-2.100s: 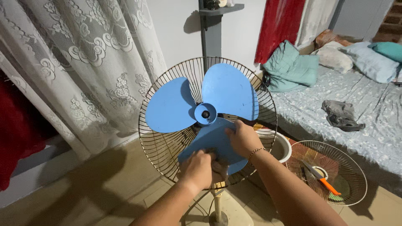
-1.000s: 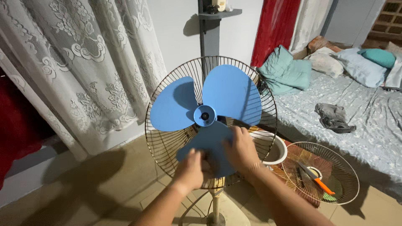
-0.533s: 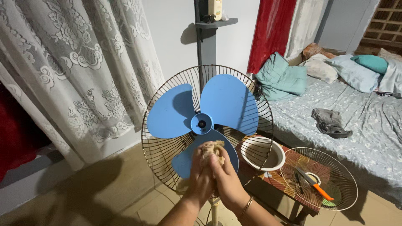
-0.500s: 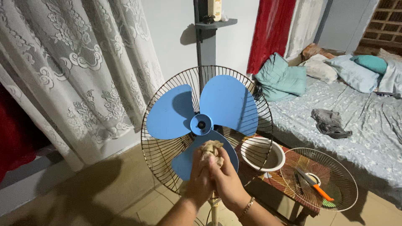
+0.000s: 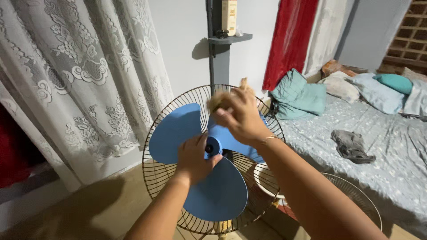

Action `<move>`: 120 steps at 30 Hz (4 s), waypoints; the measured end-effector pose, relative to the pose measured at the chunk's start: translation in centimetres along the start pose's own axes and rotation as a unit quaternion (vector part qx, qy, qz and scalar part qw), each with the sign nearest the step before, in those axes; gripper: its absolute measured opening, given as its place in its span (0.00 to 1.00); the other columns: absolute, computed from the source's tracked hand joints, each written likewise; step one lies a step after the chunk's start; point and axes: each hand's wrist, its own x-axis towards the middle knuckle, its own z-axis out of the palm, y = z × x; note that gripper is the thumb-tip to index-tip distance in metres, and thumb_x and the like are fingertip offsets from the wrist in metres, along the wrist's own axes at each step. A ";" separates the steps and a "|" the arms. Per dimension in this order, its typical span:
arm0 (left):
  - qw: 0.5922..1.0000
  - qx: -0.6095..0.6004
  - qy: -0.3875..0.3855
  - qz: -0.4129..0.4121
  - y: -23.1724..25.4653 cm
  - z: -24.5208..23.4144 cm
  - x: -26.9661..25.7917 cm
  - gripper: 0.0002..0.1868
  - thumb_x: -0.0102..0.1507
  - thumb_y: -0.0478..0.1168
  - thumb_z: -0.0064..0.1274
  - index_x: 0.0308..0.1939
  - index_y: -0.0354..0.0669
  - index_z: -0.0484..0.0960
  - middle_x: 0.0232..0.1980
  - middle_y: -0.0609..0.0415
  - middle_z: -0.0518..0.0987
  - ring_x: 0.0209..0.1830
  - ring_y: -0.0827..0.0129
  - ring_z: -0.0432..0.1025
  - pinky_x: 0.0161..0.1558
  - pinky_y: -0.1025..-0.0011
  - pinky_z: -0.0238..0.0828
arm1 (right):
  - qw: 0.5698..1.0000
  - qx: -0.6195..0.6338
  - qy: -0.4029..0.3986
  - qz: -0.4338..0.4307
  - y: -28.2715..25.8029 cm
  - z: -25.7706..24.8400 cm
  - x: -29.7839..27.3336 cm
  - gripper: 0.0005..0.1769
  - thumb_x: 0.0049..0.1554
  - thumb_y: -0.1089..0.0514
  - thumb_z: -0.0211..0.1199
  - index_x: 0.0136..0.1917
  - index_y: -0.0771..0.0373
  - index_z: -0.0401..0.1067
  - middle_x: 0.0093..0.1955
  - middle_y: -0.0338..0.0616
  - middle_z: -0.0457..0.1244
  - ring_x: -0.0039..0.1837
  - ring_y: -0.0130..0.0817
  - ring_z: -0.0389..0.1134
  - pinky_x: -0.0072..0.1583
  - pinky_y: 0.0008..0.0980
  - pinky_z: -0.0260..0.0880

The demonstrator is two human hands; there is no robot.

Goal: The person cleans a fan by wiping the blue blades and the outer metal cage using a cloth rinsed in a bucket of water.

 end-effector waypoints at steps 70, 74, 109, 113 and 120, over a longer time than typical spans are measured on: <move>0.993 -0.111 0.014 -0.021 -0.3 0.1 -1.5 0.41 0.56 0.50 0.68 0.66 0.33 0.68 0.62 0.39 0.71 0.66 0.43 0.63 0.72 0.37 0.37 | 0.999 0.008 -0.027 -0.020 3.0 -2.2 17.1 0.13 0.53 0.63 0.65 0.52 0.59 0.82 0.53 0.52 0.69 0.50 0.45 0.74 0.50 0.38 0.79; 0.990 -0.097 -0.033 -0.100 -0.4 0.0 -1.3 0.40 0.55 0.50 0.69 0.64 0.36 0.70 0.61 0.42 0.72 0.65 0.46 0.62 0.71 0.44 0.44 | 0.956 -0.155 -0.243 -0.049 1.0 -3.5 15.3 0.17 0.57 0.55 0.66 0.60 0.53 0.77 0.53 0.48 0.70 0.53 0.42 0.75 0.53 0.36 0.78; 0.963 -0.036 -0.049 -0.263 -6.5 2.2 -5.0 0.39 0.59 0.41 0.64 0.71 0.44 0.64 0.68 0.41 0.70 0.69 0.47 0.62 0.68 0.55 0.57 | 0.760 0.589 -0.101 0.256 3.2 -0.4 -1.8 0.26 0.60 0.64 0.53 0.72 0.60 0.60 0.61 0.47 0.66 0.57 0.35 0.72 0.56 0.34 0.79; 0.978 -0.041 0.117 -0.166 -7.6 1.0 -4.4 0.30 0.60 0.40 0.60 0.65 0.38 0.72 0.63 0.41 0.76 0.64 0.50 0.69 0.64 0.56 0.65 | 0.848 0.440 -0.199 0.220 -3.6 -0.7 -2.4 0.21 0.60 0.61 0.55 0.67 0.62 0.64 0.57 0.49 0.70 0.56 0.33 0.74 0.55 0.31 0.80; 0.795 -0.479 0.096 -0.359 1.5 -7.2 -0.6 0.30 0.69 0.60 0.36 0.57 0.39 0.77 0.50 0.46 0.81 0.46 0.62 0.76 0.47 0.60 0.77 | 0.867 0.487 -0.005 0.106 -5.5 6.1 -5.2 0.20 0.60 0.67 0.57 0.65 0.68 0.62 0.57 0.50 0.66 0.59 0.38 0.69 0.59 0.35 0.70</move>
